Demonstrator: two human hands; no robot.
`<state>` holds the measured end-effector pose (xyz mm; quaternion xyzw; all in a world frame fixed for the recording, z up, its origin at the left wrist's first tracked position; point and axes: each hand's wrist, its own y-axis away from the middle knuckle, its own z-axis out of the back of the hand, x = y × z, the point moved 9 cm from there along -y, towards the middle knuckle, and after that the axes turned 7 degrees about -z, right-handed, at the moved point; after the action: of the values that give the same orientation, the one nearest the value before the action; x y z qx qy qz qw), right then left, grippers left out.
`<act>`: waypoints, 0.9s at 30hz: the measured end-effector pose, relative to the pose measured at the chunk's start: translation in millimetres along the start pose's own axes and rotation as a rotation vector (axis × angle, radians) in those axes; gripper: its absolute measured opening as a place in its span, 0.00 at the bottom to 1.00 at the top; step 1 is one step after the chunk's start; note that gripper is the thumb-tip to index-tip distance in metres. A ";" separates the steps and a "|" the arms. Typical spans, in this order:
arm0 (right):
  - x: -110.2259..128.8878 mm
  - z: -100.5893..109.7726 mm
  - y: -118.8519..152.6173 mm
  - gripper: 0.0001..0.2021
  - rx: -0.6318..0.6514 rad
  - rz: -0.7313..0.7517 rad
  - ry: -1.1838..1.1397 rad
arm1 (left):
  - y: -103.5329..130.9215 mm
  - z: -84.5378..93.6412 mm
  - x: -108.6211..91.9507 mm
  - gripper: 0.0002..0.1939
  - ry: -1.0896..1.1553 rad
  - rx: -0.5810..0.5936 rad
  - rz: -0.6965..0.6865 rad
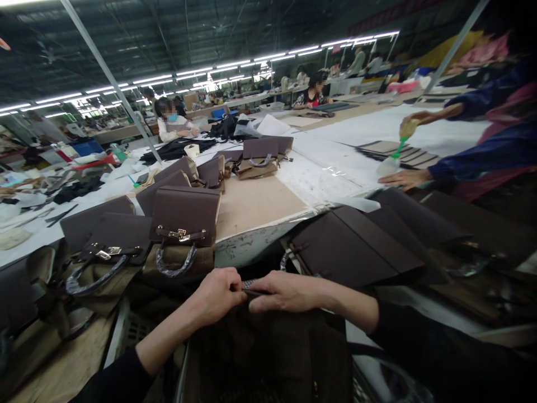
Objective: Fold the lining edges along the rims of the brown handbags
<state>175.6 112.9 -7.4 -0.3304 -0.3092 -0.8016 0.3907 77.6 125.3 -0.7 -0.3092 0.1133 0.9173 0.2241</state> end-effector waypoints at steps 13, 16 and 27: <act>-6.0 -3.2 -16.6 0.11 -0.067 0.018 0.032 | 36.2 19.2 22.9 0.11 0.093 0.034 0.140; -2.2 -4.1 -14.8 0.10 -0.056 0.017 0.019 | 37.1 15.7 20.6 0.14 0.169 0.089 0.134; -2.2 -0.2 -9.4 0.14 -0.054 0.009 -0.095 | 42.8 5.4 47.7 0.13 0.283 0.185 0.204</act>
<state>168.8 118.4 -11.5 -0.3798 -0.3043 -0.7913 0.3702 20.4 106.1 -23.0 -0.4000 0.2581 0.8683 0.1391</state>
